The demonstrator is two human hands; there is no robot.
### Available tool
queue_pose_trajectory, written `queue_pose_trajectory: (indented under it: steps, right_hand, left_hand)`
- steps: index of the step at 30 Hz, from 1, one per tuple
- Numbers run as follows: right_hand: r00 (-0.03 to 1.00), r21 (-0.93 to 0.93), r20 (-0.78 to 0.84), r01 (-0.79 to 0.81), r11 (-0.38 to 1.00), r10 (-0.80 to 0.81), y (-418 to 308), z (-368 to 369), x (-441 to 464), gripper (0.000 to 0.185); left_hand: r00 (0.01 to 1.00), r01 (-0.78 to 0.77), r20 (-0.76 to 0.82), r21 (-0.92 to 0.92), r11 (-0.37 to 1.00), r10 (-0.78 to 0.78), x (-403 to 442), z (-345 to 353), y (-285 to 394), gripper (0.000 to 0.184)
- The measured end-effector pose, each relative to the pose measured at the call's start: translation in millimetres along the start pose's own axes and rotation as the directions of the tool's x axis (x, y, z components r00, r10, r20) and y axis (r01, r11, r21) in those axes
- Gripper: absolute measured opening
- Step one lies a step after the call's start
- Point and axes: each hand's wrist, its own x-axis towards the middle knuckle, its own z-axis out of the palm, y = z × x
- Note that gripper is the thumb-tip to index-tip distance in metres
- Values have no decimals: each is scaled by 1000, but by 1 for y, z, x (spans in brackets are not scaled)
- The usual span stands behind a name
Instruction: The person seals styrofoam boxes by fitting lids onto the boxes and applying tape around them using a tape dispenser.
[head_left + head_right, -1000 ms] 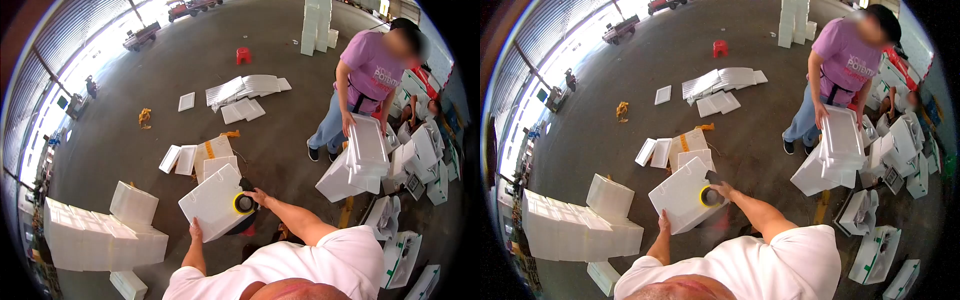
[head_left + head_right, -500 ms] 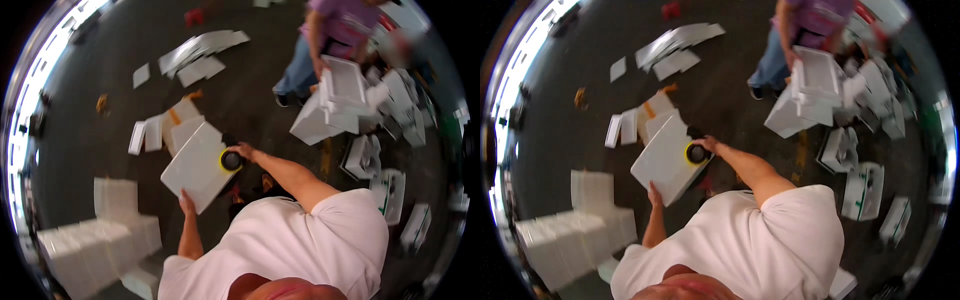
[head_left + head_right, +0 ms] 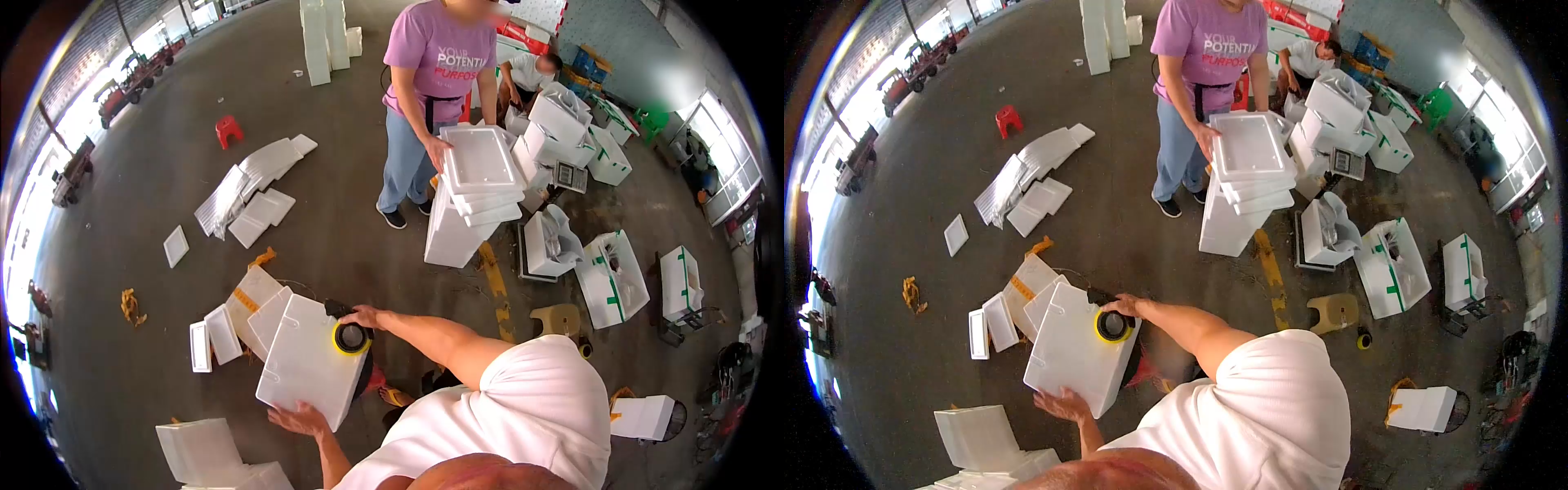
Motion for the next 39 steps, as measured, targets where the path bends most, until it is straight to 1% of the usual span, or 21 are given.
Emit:
queue_pose_trajectory:
  steps: [2,3,5,6,7,9,10,12,13,15,17,19,21,23,24,25,27,31,33,37,39]
  right_hand:
    - [996,25,75,-50,998,48,-33,-8,-26,90]
    - [988,61,139,-77,995,68,-44,-9,-31,92]
    - [997,40,9,-75,996,74,-43,-25,-55,79]
    - [994,325,70,52,944,-79,7,-34,1,59]
    - [996,306,6,82,948,-88,13,-44,-7,66]
    - [989,649,5,111,753,-151,34,-93,-58,44]
    - [995,551,-82,87,830,-49,48,-108,-74,41]
    - [968,494,-246,80,866,50,59,-154,-115,36]
    - [965,512,-240,38,858,100,83,-173,-145,33]
    - [978,724,-96,-60,687,188,173,-220,-162,30]
    - [928,731,-149,-129,670,340,229,-253,-202,31]
    - [852,681,-257,-175,711,457,289,-272,-228,33]
    - [766,621,-353,-238,747,537,329,-284,-253,35]
    - [744,707,-321,-225,671,586,377,-294,-257,36]
    - [719,760,-286,-233,606,634,376,-300,-262,37]
    - [717,747,-290,-245,618,634,376,-296,-273,37]
    - [876,718,-248,-120,686,413,282,-297,-285,48]
    - [936,736,-153,-107,669,318,236,-293,-226,41]
    - [960,732,-208,26,681,187,180,-269,-183,34]
    - [923,626,-383,220,748,49,107,-222,-66,42]
    - [897,481,-436,297,825,-69,82,-192,-8,47]
  left_hand:
    - [995,-98,-17,-380,920,100,-1,27,25,79]
    - [977,-162,62,-410,897,205,4,25,59,81]
    - [893,-274,186,-498,823,410,5,24,125,86]
    - [797,-427,276,-372,824,538,15,32,133,86]
    - [798,-423,277,-376,824,536,7,42,138,86]
    - [785,-526,207,-276,805,584,0,40,147,80]
    - [805,-495,189,-309,812,563,-6,42,160,72]
    - [783,-548,157,-285,787,602,8,55,169,68]
    - [805,-499,208,-268,824,556,-4,41,178,66]
    - [765,-543,222,-282,791,604,3,59,181,65]
    - [731,-567,239,-310,764,639,5,71,188,65]
    - [766,-539,164,-366,759,622,2,85,190,64]
    - [781,-529,185,-311,789,597,3,93,186,80]
    - [760,-585,222,-177,791,611,1,96,185,87]
    - [740,-603,243,-174,778,627,2,87,190,86]
    - [752,-586,243,-175,791,612,-3,76,178,86]
    - [716,-599,269,-236,765,644,9,89,184,82]
    - [749,-587,200,-239,773,631,6,92,181,80]
    - [745,-564,252,-257,785,618,6,86,183,78]
    - [750,-515,343,-233,825,565,11,78,182,80]
    - [729,-539,346,-242,807,591,12,78,186,83]
